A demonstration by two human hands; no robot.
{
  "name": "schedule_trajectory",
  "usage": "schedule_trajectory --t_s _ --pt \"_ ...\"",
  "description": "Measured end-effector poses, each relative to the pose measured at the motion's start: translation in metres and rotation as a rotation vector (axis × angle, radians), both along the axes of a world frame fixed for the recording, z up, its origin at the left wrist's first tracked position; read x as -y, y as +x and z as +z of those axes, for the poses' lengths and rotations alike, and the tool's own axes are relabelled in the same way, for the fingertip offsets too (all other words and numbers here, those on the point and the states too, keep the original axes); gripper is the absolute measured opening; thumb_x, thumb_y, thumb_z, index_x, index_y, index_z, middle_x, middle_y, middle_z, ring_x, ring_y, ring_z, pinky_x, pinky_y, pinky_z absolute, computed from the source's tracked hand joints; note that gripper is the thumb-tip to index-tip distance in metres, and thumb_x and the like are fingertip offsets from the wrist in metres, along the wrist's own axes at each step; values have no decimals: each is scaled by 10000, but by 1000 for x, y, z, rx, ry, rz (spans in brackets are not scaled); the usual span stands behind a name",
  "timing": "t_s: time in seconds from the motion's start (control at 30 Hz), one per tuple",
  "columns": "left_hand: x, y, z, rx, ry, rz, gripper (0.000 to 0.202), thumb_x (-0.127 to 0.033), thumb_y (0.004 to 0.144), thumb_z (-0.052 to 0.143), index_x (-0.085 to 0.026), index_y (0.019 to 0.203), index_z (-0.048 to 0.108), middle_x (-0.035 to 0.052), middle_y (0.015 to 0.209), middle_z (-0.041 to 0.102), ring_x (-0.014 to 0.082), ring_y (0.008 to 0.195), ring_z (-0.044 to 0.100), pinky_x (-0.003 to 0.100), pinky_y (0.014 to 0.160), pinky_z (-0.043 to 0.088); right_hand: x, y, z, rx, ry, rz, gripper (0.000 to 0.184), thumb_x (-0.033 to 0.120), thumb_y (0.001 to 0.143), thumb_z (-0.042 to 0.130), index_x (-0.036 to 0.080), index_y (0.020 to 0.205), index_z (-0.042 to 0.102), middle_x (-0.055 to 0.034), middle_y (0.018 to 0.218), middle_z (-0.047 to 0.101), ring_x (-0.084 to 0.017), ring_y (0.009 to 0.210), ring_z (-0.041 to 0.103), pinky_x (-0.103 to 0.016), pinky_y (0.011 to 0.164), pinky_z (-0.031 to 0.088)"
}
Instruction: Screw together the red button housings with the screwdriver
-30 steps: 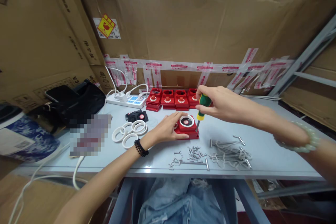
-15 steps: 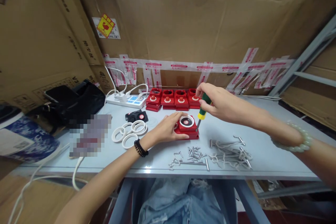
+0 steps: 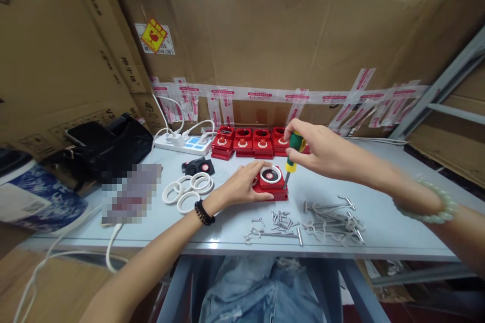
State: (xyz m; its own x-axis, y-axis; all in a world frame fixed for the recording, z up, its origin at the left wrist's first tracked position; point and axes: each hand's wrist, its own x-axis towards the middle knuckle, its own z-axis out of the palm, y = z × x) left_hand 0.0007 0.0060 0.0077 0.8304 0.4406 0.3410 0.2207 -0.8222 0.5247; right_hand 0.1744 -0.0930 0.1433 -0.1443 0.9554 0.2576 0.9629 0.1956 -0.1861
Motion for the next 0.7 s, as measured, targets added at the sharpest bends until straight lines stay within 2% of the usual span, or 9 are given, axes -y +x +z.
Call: schedule_trajectory --t_s 0.1,0.17,0.23,0.3,0.43,0.57,0.7 --pt "-1 0 0 2 -4 -1 668 -495 705 711 -233 1250 428 106 1245 550 295 1130 537 438 935 433 -2 -1 -2 28 56 -71 99 301 834 439 207 866 440 -25 760 587 -158 646 492 -283 600 339" --pt "-1 0 0 0 -9 0 672 -497 704 711 -235 1253 427 105 1241 553 298 1126 539 442 931 436 -2 -1 -3 -7 52 -56 95 251 809 457 208 885 419 -18 783 582 -142 635 487 -271 599 344" --pt "0 -1 0 2 -10 1 668 -493 703 713 -237 1252 431 105 1237 556 298 1123 541 442 927 439 -2 0 -4 -47 27 -17 179 209 761 496 212 916 408 -8 813 580 -126 629 485 -258 597 349" --pt "0 -1 1 5 -8 0 659 -486 704 715 -240 1247 436 102 1236 557 292 1115 547 438 927 442 -2 2 -5 -46 26 -11 192 218 749 514 213 912 411 -4 804 573 -126 628 480 -259 594 346" --pt "-1 -1 -1 6 -5 1 660 -490 703 714 -236 1245 437 103 1245 553 290 1122 547 435 930 441 -3 2 -6 -23 79 -73 72 248 806 460 215 851 414 -3 738 559 -138 632 471 -274 598 341" --pt "-2 -1 -2 9 0 0 670 -496 701 712 -228 1249 435 111 1251 550 294 1132 542 434 922 443 -5 3 -7 -92 50 -41 184 211 753 505 222 908 407 5 770 570 -126 624 472 -261 575 348" --pt "-1 -1 -1 2 0 -1 663 -487 708 709 -230 1252 430 106 1238 557 287 1117 549 430 922 443 -6 3 -9 -110 88 -46 156 253 768 522 221 862 401 14 722 557 -119 602 457 -263 572 351"
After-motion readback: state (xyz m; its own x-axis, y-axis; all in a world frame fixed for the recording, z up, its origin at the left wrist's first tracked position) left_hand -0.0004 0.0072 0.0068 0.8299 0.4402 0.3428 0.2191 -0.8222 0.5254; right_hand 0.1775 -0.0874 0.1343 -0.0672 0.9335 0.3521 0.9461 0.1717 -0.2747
